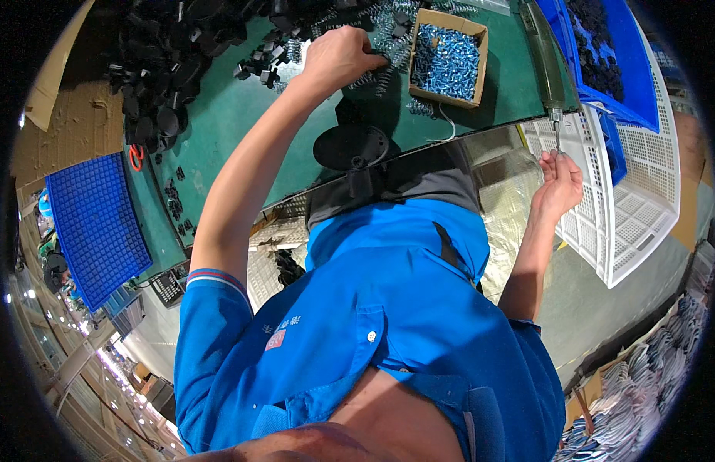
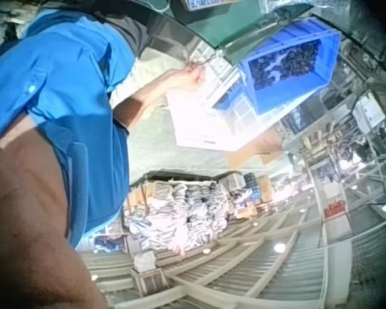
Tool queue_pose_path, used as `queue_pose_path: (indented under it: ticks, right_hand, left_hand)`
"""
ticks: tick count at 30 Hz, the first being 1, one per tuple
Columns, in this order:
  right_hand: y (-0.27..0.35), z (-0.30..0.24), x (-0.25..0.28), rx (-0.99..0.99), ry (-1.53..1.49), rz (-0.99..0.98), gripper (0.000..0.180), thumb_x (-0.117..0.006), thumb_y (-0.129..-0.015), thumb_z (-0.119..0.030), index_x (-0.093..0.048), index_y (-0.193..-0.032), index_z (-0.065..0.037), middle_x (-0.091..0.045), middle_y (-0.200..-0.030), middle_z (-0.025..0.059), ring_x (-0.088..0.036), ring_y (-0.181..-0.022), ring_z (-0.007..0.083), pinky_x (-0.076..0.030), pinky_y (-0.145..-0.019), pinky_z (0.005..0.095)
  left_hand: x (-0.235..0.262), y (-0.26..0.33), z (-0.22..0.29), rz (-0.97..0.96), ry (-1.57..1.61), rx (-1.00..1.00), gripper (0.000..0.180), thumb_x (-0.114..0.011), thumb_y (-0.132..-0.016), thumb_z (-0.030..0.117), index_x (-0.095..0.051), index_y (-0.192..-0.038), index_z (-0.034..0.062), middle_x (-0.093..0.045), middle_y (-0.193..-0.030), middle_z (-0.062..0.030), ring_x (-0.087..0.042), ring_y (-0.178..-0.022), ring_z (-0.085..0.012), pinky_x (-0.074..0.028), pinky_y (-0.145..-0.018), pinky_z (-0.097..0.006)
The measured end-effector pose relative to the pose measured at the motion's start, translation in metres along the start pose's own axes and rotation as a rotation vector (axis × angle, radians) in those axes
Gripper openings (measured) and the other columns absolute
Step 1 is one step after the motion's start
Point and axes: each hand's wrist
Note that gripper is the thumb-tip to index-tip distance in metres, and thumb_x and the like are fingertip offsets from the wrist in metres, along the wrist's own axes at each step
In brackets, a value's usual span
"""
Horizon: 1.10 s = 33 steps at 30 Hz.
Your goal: The person assembles small mechanical components at a workbench. They repeatedly pick up black plastic housings and metal springs, insert the springs into the housings, and use a power screwdriver to fasten screws. Completed assemblies are placed into a blue bin.
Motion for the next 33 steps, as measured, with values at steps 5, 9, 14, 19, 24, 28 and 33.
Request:
queue_pose_path:
  ticks: [5,9,14,19,24,28,33]
  right_hand:
    - [-0.001,0.006,0.001,0.026,-0.076,-0.021,0.005,-0.059,-0.088,0.005,-0.06,-0.094,0.005,-0.068,-0.087,0.0201,-0.069,-0.073,0.0257,-0.059,-0.064,0.0316]
    - [0.004,0.007,0.005,-0.018,-0.1,-0.018,0.005,-0.058,-0.089,0.004,-0.061,-0.094,0.004,-0.068,-0.087,0.0198,-0.069,-0.072,0.0252,-0.059,-0.064,0.0316]
    - [0.006,0.006,-0.005,0.005,-0.128,-0.043,0.005,-0.059,-0.088,0.004,-0.061,-0.093,0.005,-0.068,-0.087,0.0194,-0.069,-0.074,0.0254,-0.059,-0.066,0.0316]
    - [0.003,0.009,-0.005,0.009,-0.165,-0.026,0.005,-0.061,-0.086,0.005,-0.062,-0.091,0.004,-0.068,-0.086,0.019,-0.069,-0.075,0.0264,-0.058,-0.066,0.0331]
    - [0.0,0.014,0.006,-0.006,-0.135,-0.013,0.006,-0.059,-0.088,0.005,-0.061,-0.093,0.005,-0.068,-0.088,0.0194,-0.069,-0.076,0.0254,-0.058,-0.068,0.0324]
    - [-0.005,0.017,0.009,0.008,-0.128,-0.036,0.008,-0.056,-0.09,0.004,-0.06,-0.096,0.006,-0.068,-0.09,0.0197,-0.068,-0.079,0.0246,-0.057,-0.071,0.0317]
    - [-0.01,0.022,0.01,-0.005,-0.175,-0.027,0.008,-0.056,-0.091,0.002,-0.059,-0.098,0.006,-0.068,-0.091,0.0197,-0.069,-0.079,0.0245,-0.058,-0.07,0.0318]
  left_hand:
    - [-0.017,-0.014,-0.017,-0.076,0.127,0.018,0.033,-0.073,-0.072,0.023,-0.073,-0.098,0.0033,-0.071,-0.081,-0.0178,-0.07,-0.078,-0.0311,-0.054,-0.072,-0.04]
    - [-0.002,0.011,-0.024,0.045,0.47,0.113,0.042,-0.067,-0.071,0.015,-0.065,-0.109,-0.0033,-0.071,-0.087,-0.0167,-0.069,-0.073,-0.0269,-0.054,-0.069,-0.039]
    - [0.031,0.072,-0.023,-0.102,0.892,0.154,0.021,-0.068,-0.081,0.009,-0.069,-0.1,-0.0002,-0.066,-0.078,-0.0031,-0.056,-0.065,-0.0071,-0.047,-0.059,-0.024]
    - [0.013,0.099,-0.016,0.019,0.546,-0.003,0.02,-0.073,-0.078,0.007,-0.069,-0.097,0.0067,-0.063,-0.088,-0.0048,-0.06,-0.069,-0.014,-0.048,-0.062,-0.028]
    - [0.016,0.112,-0.001,0.146,0.296,0.049,0.026,-0.075,-0.076,0.014,-0.069,-0.101,0.0104,-0.062,-0.095,-0.009,-0.064,-0.079,-0.0275,-0.051,-0.069,-0.039]
    - [0.032,0.11,-0.013,0.145,0.309,0.174,0.036,-0.076,-0.077,0.025,-0.068,-0.108,0.01,-0.062,-0.102,-0.0117,-0.065,-0.081,-0.0277,-0.052,-0.073,-0.04]
    - [0.03,0.086,-0.092,0.379,-0.031,0.479,0.043,-0.071,-0.08,0.037,-0.067,-0.108,0.005,-0.065,-0.102,-0.0145,-0.065,-0.087,-0.0337,-0.052,-0.076,-0.044]
Point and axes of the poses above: each hand's wrist, its own y-axis away from the middle knuckle, its own x-axis out of the back of the hand, z = x × y
